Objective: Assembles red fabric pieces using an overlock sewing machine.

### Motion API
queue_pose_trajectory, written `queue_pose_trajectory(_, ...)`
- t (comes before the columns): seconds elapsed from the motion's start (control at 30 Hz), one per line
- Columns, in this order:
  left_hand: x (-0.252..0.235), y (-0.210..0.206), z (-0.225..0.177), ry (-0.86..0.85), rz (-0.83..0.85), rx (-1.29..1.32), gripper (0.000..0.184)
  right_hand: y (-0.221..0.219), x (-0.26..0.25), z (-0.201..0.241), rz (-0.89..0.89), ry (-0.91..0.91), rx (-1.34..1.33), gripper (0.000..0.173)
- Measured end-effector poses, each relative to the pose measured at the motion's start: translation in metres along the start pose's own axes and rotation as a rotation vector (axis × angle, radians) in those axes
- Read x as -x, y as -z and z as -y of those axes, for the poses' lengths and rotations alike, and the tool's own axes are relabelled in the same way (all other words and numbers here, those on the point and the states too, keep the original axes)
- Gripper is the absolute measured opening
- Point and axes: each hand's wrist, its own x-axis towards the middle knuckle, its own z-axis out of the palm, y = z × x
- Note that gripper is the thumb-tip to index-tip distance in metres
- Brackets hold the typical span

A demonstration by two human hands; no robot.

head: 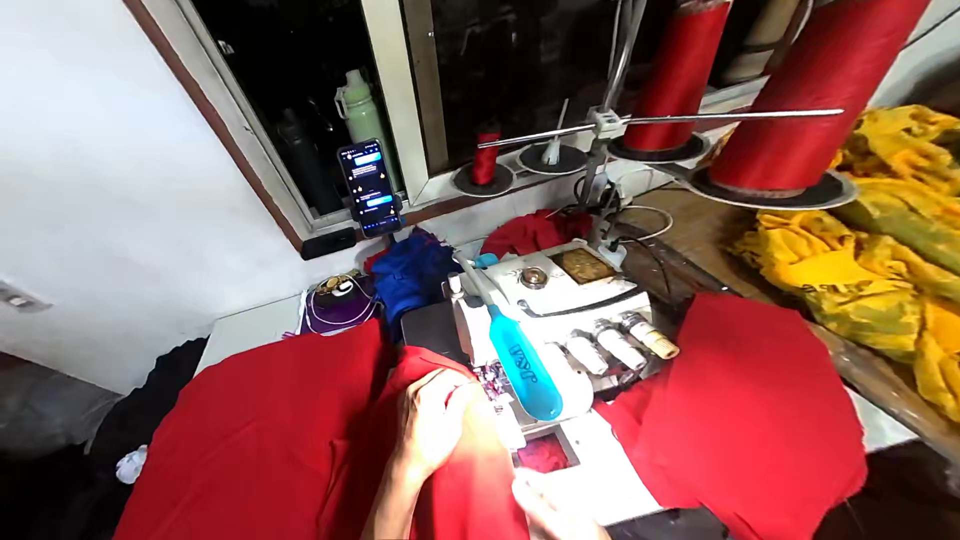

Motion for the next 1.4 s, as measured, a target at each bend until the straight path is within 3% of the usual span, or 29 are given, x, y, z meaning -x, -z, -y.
queue_pose_trajectory(0.13, 0.006, -0.001, -0.002, 0.041, -0.002, 0.052, 0.021, -0.009, -0.026, -0.002, -0.300, 0.002, -0.063, 0.024)
queue_pose_trajectory(0.23, 0.015, -0.002, -0.007, 0.036, 0.004, 0.131, 0.017, -0.024, -0.017, -0.009, -0.543, 0.022, 0.128, 0.027)
queue_pose_trajectory(0.3, 0.022, -0.003, -0.011, 0.001, -0.006, 0.152, 0.016, -0.030, -0.013, -0.014, -0.596, 0.028, 0.139, 0.033)
queue_pose_trajectory(0.43, 0.033, 0.000, -0.016, 0.016, 0.024, 0.206, 0.016, -0.038, -0.012, -0.013, -0.403, 0.008, -0.218, 0.043)
queue_pose_trajectory(0.5, 0.039, 0.001, -0.016, 0.026, 0.037, 0.240, 0.016, -0.035, -0.008, -0.009, -0.336, 0.075, -0.216, 0.042)
queue_pose_trajectory(0.63, 0.049, 0.007, -0.024, 0.087, 0.047, 0.341, 0.015, -0.033, -0.014, 0.001, -0.364, 0.166, -0.155, 0.018)
queue_pose_trajectory(0.73, 0.060, 0.013, -0.035, 0.090, 0.004, 0.354, 0.016, -0.026, -0.016, 0.014, -0.343, 0.214, -0.058, 0.014)
queue_pose_trajectory(1.0, 0.098, 0.082, -0.138, -0.373, 0.156, 0.364, 0.019, -0.031, 0.008, 0.036, -0.243, 0.258, -0.102, 0.009)
queue_pose_trajectory(1.17, 0.100, 0.030, -0.072, -0.082, -0.016, 0.214, 0.008, -0.038, 0.018, 0.028, -0.212, 0.269, -0.039, 0.015)
queue_pose_trajectory(1.4, 0.095, 0.030, -0.072, -0.121, -0.071, 0.122, 0.008, -0.040, 0.024, 0.033, -0.200, 0.310, 0.075, 0.022)
